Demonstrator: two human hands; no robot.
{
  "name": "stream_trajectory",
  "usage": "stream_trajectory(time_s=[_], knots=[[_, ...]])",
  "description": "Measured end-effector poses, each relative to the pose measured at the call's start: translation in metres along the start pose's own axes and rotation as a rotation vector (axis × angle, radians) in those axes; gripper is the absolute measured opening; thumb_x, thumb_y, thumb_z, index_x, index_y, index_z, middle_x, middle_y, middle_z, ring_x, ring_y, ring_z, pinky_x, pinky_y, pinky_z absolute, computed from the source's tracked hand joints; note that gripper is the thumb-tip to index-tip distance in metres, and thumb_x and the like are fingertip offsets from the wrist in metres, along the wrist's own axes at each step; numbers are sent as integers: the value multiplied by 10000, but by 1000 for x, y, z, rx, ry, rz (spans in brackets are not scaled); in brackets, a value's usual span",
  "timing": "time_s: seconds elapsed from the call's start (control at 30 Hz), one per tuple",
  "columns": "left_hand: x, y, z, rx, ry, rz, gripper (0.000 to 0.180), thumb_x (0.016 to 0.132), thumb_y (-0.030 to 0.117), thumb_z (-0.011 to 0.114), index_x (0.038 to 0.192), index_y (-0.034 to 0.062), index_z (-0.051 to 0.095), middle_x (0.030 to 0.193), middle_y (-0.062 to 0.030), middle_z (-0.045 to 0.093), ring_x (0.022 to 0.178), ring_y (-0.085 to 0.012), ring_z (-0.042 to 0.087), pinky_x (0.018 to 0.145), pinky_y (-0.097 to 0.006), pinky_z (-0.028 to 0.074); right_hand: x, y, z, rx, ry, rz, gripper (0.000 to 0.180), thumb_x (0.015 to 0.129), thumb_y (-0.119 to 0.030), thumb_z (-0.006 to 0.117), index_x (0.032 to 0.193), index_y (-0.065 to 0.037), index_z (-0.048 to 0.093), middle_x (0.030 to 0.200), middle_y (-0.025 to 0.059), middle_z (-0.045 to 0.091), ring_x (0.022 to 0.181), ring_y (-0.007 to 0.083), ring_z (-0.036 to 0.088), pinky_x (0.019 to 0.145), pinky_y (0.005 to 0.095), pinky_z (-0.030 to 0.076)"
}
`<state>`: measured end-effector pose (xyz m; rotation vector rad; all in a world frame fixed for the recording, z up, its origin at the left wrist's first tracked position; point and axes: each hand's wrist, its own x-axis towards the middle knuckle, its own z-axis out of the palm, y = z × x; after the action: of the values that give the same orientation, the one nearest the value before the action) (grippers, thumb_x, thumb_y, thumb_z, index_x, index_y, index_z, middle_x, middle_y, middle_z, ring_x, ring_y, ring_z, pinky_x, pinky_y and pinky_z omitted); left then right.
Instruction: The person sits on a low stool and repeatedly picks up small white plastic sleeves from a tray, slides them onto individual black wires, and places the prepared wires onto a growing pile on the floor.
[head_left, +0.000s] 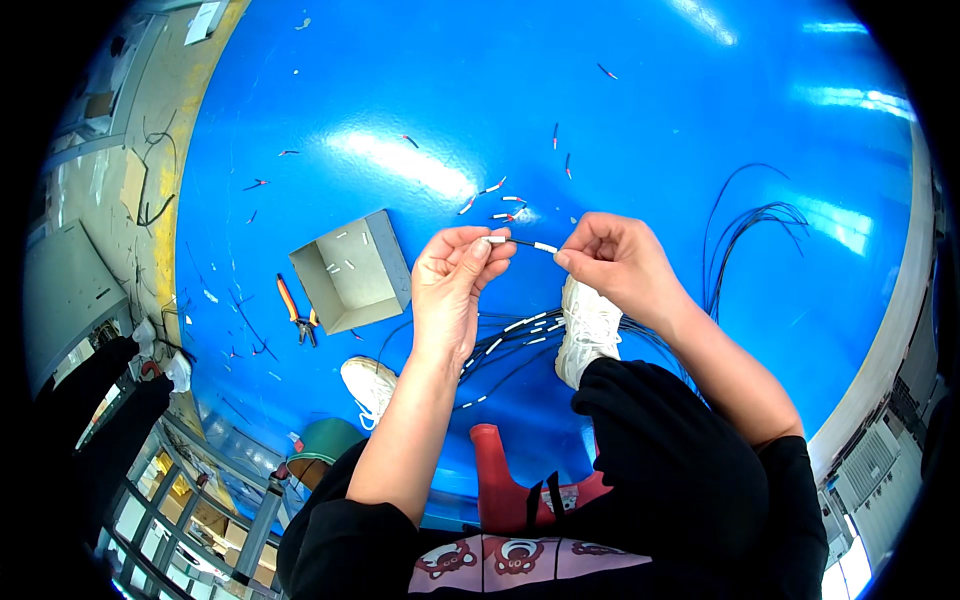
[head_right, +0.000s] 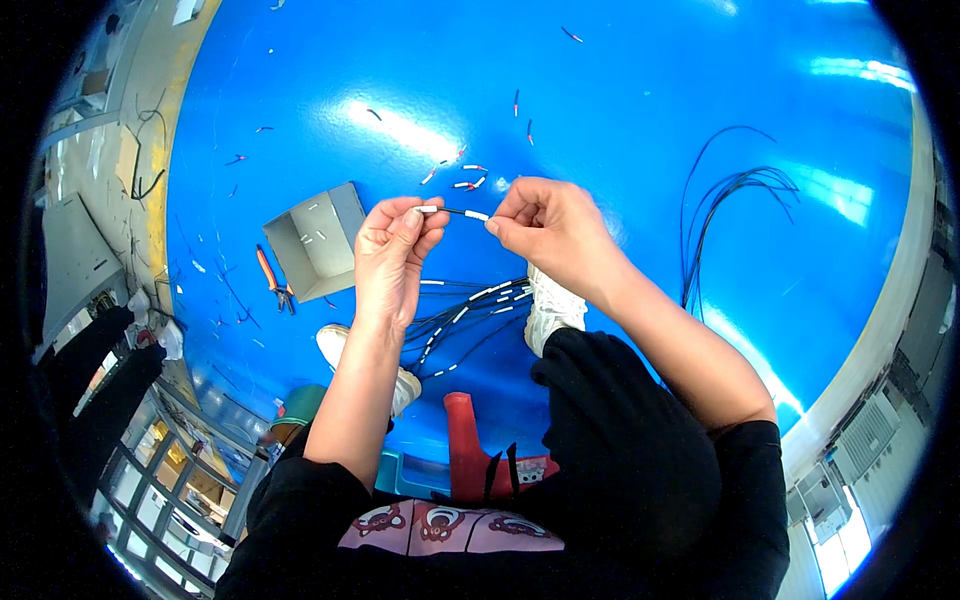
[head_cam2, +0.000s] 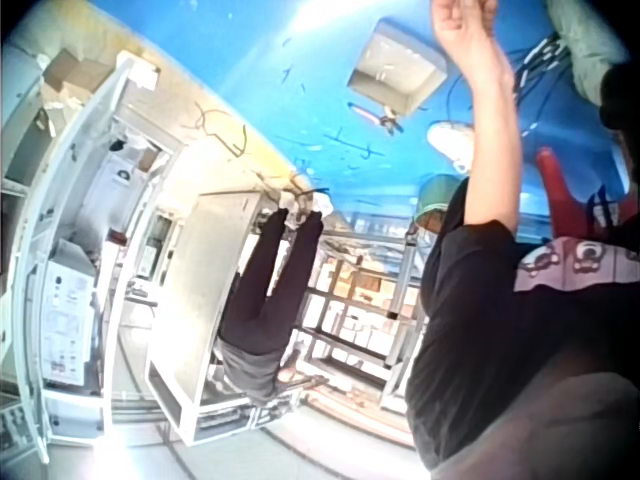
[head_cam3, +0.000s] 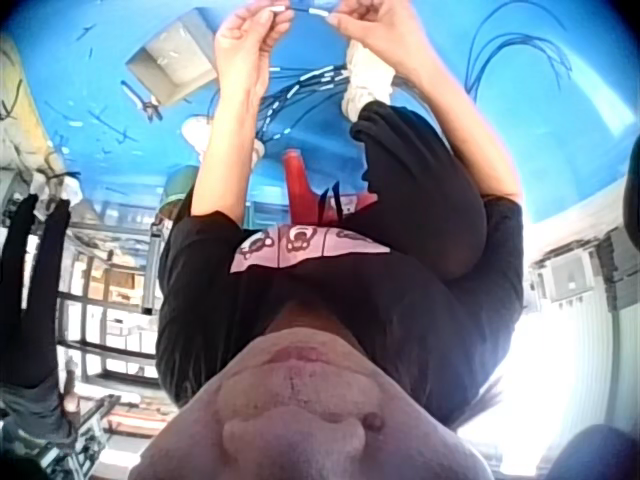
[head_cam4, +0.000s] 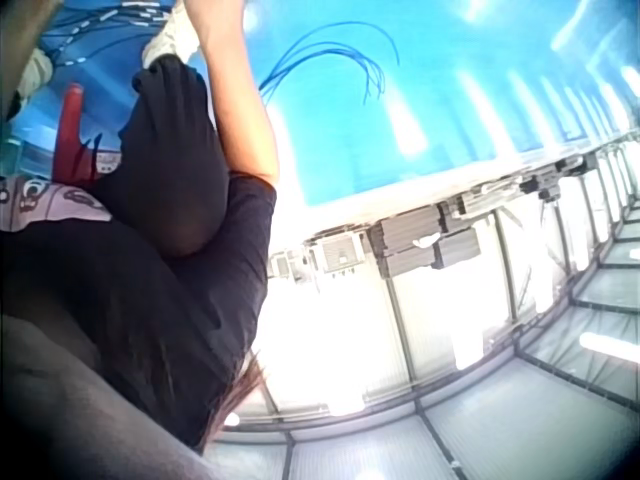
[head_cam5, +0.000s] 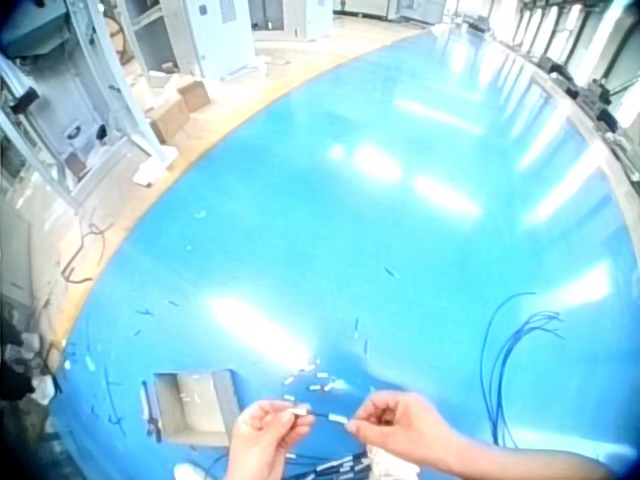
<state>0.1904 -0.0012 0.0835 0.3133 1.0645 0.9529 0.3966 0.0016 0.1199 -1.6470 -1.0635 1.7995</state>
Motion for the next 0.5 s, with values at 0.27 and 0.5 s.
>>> stream_trajectory(time_s=[0.27,0.5], knots=[[-2,0,4,37,17,26,102,930,68,602,1019,19,595,1040,-184,676,901,-192,689,771,-265,580,0,1,1,-25,12,-19,106,865,-35,667,782,-21,603,661,-54,549,582,-14,451,485,195,327],[-1,-1,1,12,5,5,102,930,76,606,1016,23,597,1030,-173,681,892,-188,689,766,-263,577,-4,-7,2,-112,49,-31,107,839,-41,681,771,-5,607,668,-10,545,584,28,481,502,226,376]])
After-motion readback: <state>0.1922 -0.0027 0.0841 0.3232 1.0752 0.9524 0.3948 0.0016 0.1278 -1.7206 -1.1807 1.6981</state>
